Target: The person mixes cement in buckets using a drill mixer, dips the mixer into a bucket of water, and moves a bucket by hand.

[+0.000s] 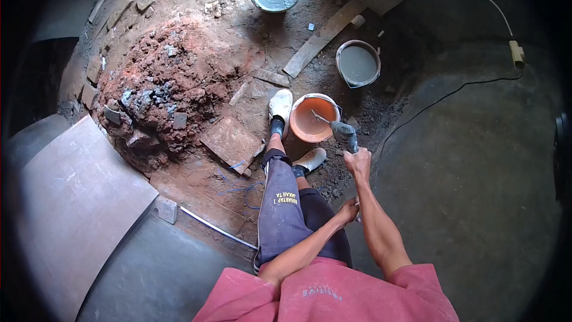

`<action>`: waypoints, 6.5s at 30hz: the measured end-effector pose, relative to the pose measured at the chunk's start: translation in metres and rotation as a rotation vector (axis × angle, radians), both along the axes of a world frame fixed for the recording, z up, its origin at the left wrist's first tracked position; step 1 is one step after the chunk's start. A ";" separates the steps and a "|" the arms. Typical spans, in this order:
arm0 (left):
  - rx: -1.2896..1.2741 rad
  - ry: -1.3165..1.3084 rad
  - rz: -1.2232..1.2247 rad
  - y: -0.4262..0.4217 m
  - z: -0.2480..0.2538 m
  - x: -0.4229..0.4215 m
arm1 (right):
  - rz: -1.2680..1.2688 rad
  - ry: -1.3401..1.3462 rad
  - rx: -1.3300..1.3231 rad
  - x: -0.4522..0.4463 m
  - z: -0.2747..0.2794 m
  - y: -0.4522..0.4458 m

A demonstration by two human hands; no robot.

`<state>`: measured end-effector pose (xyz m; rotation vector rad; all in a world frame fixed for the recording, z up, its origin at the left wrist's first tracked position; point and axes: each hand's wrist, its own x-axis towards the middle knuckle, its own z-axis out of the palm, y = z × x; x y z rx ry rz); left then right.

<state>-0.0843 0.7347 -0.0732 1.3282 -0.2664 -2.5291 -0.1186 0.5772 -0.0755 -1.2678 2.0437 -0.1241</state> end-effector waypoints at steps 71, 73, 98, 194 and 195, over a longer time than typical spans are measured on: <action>0.009 -0.322 -0.165 -0.068 -0.022 0.099 | -0.017 -0.037 0.218 -0.014 -0.298 -0.087; 0.017 -0.300 -0.024 -0.068 -0.018 0.100 | -0.038 0.040 0.091 -0.010 -0.283 -0.079; -0.255 -0.252 -0.282 -0.068 -0.040 0.018 | -0.371 -0.272 0.239 -0.114 -0.193 0.006; -0.755 -0.955 -1.102 -0.311 -0.018 0.192 | -1.883 -1.371 -0.450 -0.052 -0.246 -0.300; -0.745 -0.949 -1.119 -0.311 -0.018 0.191 | -1.912 -1.329 -0.387 -0.059 -0.253 -0.308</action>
